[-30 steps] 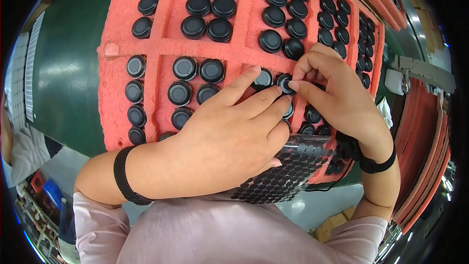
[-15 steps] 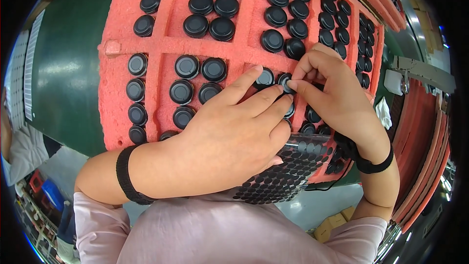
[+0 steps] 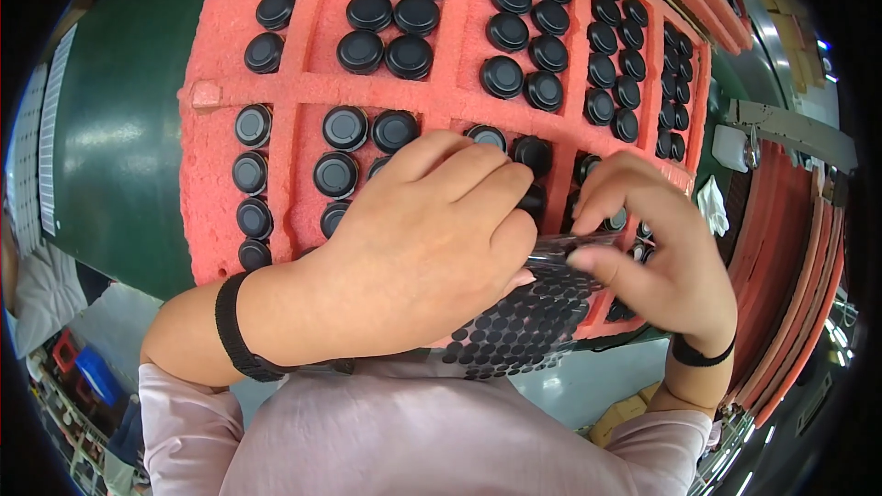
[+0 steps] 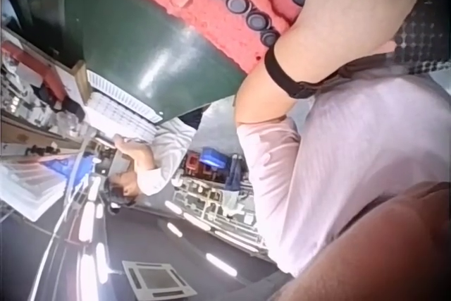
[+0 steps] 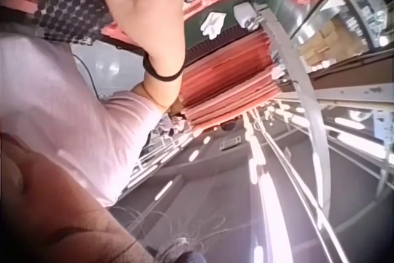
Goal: The person peels small circular stickers from a sheet and applies them to the center of black circular components held in a pink foam tray.
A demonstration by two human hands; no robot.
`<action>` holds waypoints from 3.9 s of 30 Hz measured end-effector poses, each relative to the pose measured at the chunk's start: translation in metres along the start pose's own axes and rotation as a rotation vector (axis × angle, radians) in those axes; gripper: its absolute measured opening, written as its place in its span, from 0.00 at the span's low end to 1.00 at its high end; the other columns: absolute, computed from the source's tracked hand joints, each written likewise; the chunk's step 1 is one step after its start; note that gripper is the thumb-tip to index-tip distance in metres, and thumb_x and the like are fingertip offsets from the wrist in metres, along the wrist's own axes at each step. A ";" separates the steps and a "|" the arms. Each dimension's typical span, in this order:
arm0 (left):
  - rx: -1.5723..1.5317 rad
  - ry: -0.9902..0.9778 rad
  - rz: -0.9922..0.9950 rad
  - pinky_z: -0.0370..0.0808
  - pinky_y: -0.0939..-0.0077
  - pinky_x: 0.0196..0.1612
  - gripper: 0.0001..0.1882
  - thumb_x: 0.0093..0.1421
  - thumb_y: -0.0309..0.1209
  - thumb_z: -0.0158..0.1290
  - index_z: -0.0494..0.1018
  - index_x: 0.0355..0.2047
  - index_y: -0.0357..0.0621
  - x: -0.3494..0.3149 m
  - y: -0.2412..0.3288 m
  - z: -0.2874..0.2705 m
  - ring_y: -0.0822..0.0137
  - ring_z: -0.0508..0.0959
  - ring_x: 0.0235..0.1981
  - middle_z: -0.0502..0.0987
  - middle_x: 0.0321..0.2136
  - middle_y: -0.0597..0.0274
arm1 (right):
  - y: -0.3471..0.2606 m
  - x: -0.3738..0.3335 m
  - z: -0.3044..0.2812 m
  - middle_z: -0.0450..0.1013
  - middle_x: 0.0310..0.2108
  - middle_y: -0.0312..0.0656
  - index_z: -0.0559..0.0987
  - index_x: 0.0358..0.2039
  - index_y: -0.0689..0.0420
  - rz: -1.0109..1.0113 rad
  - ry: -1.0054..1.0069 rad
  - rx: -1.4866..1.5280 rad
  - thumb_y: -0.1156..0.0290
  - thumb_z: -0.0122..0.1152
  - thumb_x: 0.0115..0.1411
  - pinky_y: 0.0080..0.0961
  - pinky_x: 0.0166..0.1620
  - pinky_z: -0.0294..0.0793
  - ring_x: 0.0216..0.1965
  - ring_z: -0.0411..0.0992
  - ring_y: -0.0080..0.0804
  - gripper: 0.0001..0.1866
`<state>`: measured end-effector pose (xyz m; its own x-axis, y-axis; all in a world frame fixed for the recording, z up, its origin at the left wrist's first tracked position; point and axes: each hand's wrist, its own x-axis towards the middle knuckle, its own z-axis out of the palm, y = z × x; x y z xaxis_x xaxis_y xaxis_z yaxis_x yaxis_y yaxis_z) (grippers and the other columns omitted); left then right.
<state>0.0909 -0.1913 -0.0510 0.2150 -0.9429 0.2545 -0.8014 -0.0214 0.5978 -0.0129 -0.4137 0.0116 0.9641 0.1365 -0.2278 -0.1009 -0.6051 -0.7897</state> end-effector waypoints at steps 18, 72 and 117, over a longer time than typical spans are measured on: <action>0.080 0.033 0.116 0.72 0.61 0.46 0.14 0.55 0.36 0.62 0.77 0.38 0.40 -0.003 0.007 0.009 0.60 0.73 0.29 0.70 0.25 0.64 | -0.010 -0.009 0.034 0.74 0.31 0.43 0.75 0.31 0.58 0.018 0.146 -0.094 0.79 0.76 0.45 0.39 0.41 0.73 0.34 0.75 0.47 0.17; -0.032 -0.199 0.319 0.67 0.43 0.64 0.17 0.54 0.42 0.64 0.77 0.35 0.42 0.028 0.066 -0.003 0.53 0.77 0.56 0.79 0.52 0.51 | 0.061 -0.122 -0.044 0.67 0.45 0.34 0.74 0.43 0.59 0.228 0.595 0.422 0.71 0.59 0.68 0.20 0.54 0.65 0.47 0.65 0.19 0.07; -0.001 -0.315 0.275 0.59 0.37 0.69 0.17 0.52 0.42 0.65 0.75 0.33 0.43 0.066 0.069 0.078 0.56 0.71 0.62 0.76 0.56 0.56 | 0.082 -0.113 0.008 0.65 0.28 0.38 0.76 0.33 0.62 0.252 0.327 0.006 0.78 0.65 0.61 0.27 0.34 0.64 0.28 0.62 0.29 0.05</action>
<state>0.0061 -0.2815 -0.0525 -0.1884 -0.9689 0.1603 -0.8047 0.2459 0.5404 -0.1323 -0.4723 -0.0316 0.9362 -0.2722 -0.2223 -0.3442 -0.5827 -0.7362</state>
